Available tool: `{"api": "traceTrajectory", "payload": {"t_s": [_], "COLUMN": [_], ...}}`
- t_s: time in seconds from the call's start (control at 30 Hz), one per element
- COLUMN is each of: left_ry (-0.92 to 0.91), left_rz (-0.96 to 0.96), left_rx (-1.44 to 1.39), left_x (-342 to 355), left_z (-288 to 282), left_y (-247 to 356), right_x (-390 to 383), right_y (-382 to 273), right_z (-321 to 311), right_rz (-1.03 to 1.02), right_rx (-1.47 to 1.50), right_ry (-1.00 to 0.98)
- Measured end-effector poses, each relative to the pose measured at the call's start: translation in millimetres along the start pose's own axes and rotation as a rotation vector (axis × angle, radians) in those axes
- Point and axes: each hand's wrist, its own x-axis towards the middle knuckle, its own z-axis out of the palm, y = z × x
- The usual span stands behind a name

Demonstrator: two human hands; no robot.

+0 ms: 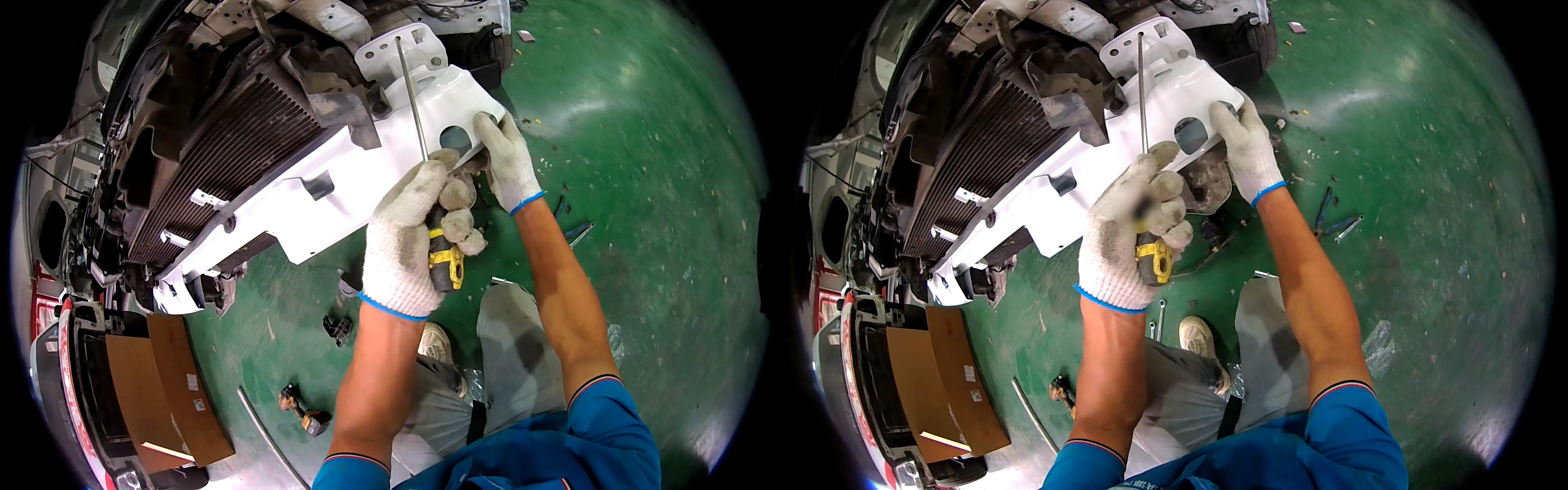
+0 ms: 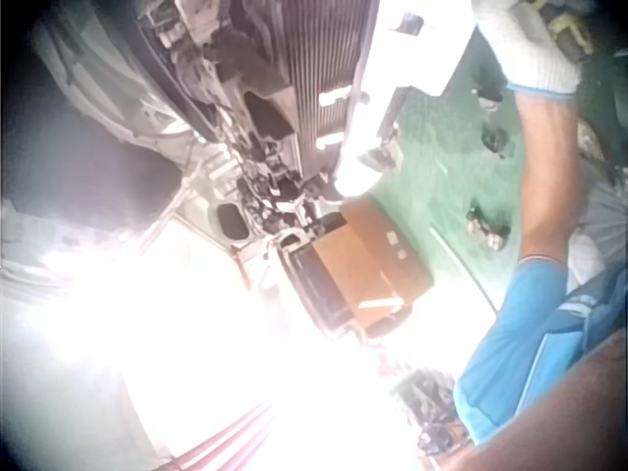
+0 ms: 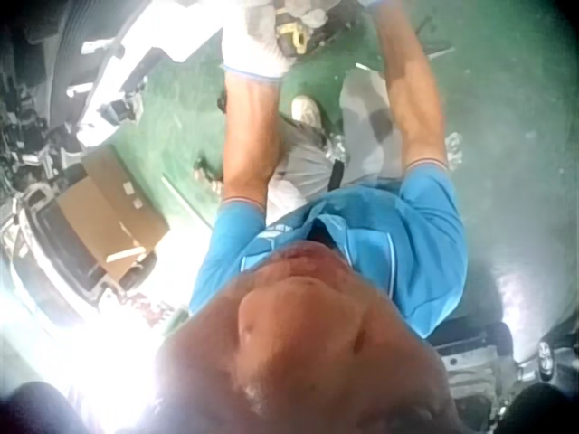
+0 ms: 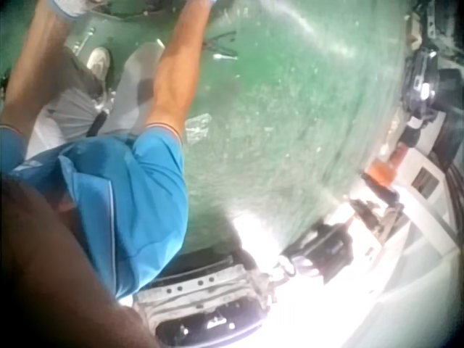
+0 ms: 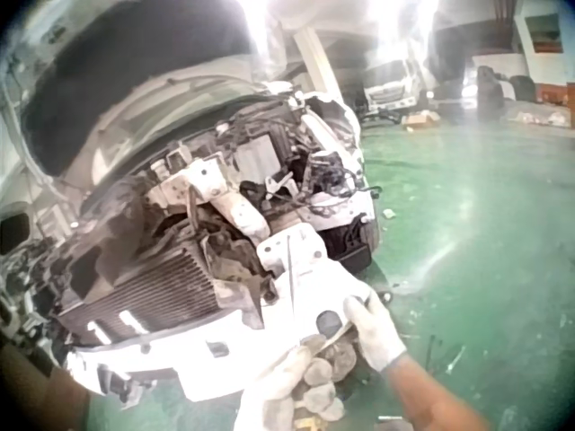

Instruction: The person is sitting on the floor in a workshop, working on a detached white car bumper. They use a ratchet wrench to tighten bolts on the bumper's mounting points and later switch to a cordless impact driver to continue the fastening process.

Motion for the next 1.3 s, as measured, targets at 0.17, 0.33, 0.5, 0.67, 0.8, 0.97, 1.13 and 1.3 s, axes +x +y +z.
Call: {"api": "traceTrajectory", "payload": {"t_s": [0.17,0.33,0.5,0.67,0.8,0.97,1.13,1.3], "left_ry": [-0.049,0.003,-0.259,-0.191,-0.218,-0.205,-0.167,-0.194], "left_rz": [-0.006,0.027,-0.082,-0.062,-0.074,-0.051,-0.009,-0.036], "left_rx": [-0.076,-0.042,-0.156,-0.160,-0.156,-0.163,-0.133,-0.158], "left_x": [2.2,0.9,8.9,9.6,10.0,13.0,9.3,13.9], "left_z": [-3.5,11.5,-17.8,-1.5,-5.8,-3.1,-4.4,3.4], "left_y": [0.3,-4.8,-1.6,-5.9,0.5,-4.7,-7.3,-16.7], "right_x": [-12.8,-65.5,-193.8,-314.9,-351.7,-372.5,-368.1,-397.7], "right_y": [-19.0,-18.9,56.9,80.2,106.9,137.3,134.4,153.8], "right_z": [-9.5,-94.6,-305.3,-339.6,-332.8,-357.5,-357.5,-387.2], "right_rz": [-0.021,0.183,0.399,0.796,0.888,0.800,0.852,0.991], "right_rx": [-0.212,-0.355,-1.322,-1.681,-1.798,-1.837,-1.556,-0.552], "right_ry": [0.010,0.056,0.217,0.051,-0.066,-0.003,0.003,0.444]}}
